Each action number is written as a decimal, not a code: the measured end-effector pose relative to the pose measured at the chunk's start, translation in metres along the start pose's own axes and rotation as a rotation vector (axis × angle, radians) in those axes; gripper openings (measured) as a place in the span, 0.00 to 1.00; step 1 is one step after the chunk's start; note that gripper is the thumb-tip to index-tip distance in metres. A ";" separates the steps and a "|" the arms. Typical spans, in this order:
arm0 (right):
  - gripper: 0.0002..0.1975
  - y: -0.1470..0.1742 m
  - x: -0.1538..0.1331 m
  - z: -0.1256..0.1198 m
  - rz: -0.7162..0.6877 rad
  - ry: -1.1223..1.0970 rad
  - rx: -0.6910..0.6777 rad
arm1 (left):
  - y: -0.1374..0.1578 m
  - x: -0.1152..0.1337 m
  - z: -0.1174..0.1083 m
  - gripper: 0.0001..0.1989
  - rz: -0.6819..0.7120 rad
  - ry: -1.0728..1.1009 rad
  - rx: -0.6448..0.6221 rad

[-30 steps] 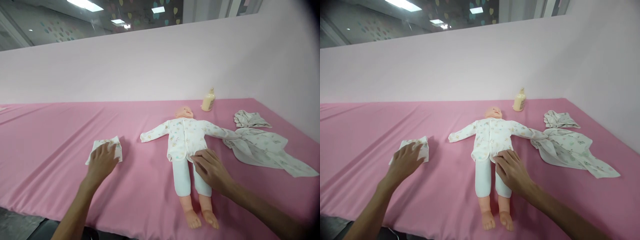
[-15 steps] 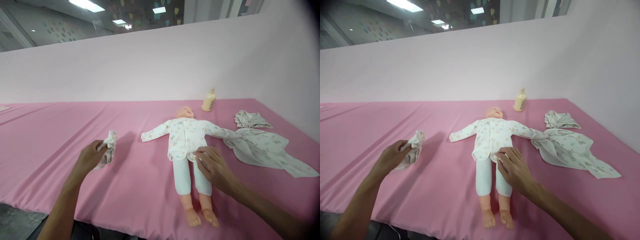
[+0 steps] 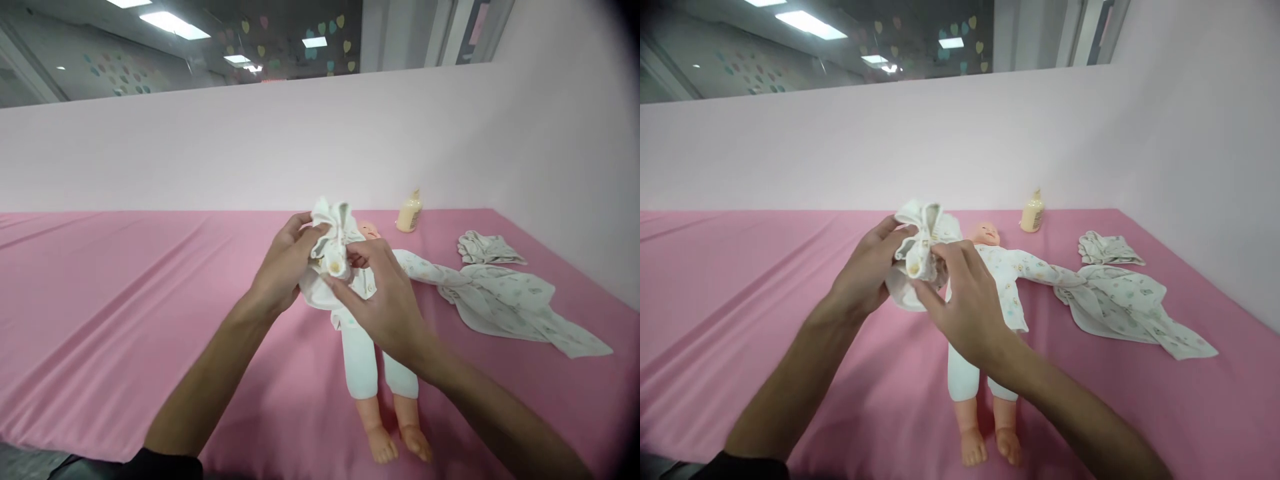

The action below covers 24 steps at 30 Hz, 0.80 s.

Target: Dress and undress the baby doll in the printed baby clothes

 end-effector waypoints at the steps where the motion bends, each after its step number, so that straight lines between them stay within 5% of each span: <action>1: 0.11 -0.003 0.004 -0.001 0.031 -0.009 0.032 | 0.001 0.000 0.009 0.22 0.000 -0.021 -0.065; 7: 0.05 -0.018 0.029 -0.012 0.142 -0.259 -0.068 | 0.005 -0.001 0.023 0.22 0.049 -0.202 -0.273; 11: 0.07 -0.024 0.049 -0.024 0.247 -0.413 -0.046 | -0.002 0.002 0.006 0.17 0.065 -0.207 -0.164; 18: 0.11 -0.031 0.067 -0.053 0.472 -0.606 0.220 | -0.017 0.033 -0.049 0.12 0.298 -0.081 0.132; 22: 0.06 -0.032 0.060 -0.068 0.573 -0.575 0.373 | -0.025 0.045 -0.077 0.15 0.385 -0.114 0.228; 24: 0.03 -0.036 0.052 -0.070 0.528 -0.499 0.406 | -0.020 0.050 -0.076 0.24 0.477 -0.229 0.267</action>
Point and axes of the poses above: each hand's wrist, its own y-axis away from the middle knuckle, its own z-axis out of the palm, x = y × z, the point moved 5 cm from there along -y, towards the middle knuckle, and after that the axes turned 14 degrees about y, right-handed, at the moved point
